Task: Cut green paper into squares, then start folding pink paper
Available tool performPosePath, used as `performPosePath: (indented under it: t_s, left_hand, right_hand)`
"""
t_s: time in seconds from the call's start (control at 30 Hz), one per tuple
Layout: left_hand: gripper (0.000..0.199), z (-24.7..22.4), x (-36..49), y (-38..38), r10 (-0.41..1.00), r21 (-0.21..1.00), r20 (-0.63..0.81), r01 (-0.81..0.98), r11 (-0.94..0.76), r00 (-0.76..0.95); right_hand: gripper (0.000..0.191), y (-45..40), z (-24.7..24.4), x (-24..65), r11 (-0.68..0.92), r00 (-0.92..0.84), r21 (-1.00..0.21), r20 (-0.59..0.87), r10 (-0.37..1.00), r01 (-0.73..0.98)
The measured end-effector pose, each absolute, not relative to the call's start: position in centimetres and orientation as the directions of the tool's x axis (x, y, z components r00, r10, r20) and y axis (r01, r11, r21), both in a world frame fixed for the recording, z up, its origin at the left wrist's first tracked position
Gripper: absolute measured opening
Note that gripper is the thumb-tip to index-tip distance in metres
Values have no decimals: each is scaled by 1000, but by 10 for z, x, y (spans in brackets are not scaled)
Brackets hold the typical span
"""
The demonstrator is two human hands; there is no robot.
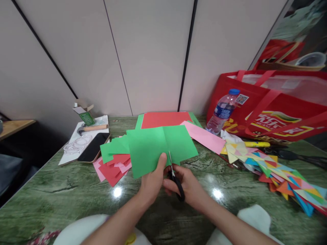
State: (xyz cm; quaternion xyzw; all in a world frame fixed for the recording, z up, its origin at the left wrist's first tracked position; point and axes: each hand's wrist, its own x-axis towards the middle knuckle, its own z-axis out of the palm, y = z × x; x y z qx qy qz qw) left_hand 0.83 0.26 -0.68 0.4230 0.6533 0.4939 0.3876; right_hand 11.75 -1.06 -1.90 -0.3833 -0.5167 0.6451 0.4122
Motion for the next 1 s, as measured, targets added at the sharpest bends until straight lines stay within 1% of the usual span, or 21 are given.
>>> performPosePath:
  t_s: [0.1,0.2,0.37,0.47,0.6,0.73,0.83,1.0]
  left_hand:
    - [42,-5,10,0,952,970,-97,186,156,-289]
    - [42,-5,11,0,951,980,-60,163,114,-303]
    - [43,-11,13,1,953,994,-87,45,104,-289]
    - [45,-14,13,2,954,995,-89,8,95,-287]
    - [46,-15,13,3,952,996,-84,-6,87,-294]
    - [46,-15,12,3,953,998,-66,3,70,-295]
    - [45,-17,12,3,954,997,-78,-1,81,-289]
    - [45,-19,11,3,954,998,-66,-12,65,-291]
  right_hand:
    - [36,-8,-23,118,-44,-345,-980,26,938,-193]
    - [35,-7,-27,117,-18,-345,-977,58,937,-213]
    - [32,-8,-23,118,-21,-346,-979,52,937,-203]
    - [30,-9,-20,118,-30,-332,-980,38,942,-198]
    - [32,-9,-18,118,-50,-311,-981,11,950,-188]
    - [32,-10,-17,118,-47,-309,-985,7,951,-165]
    - [34,-10,-15,118,-46,-309,-990,-1,951,-136]
    - [36,-10,-13,118,-49,-313,-990,-6,950,-130]
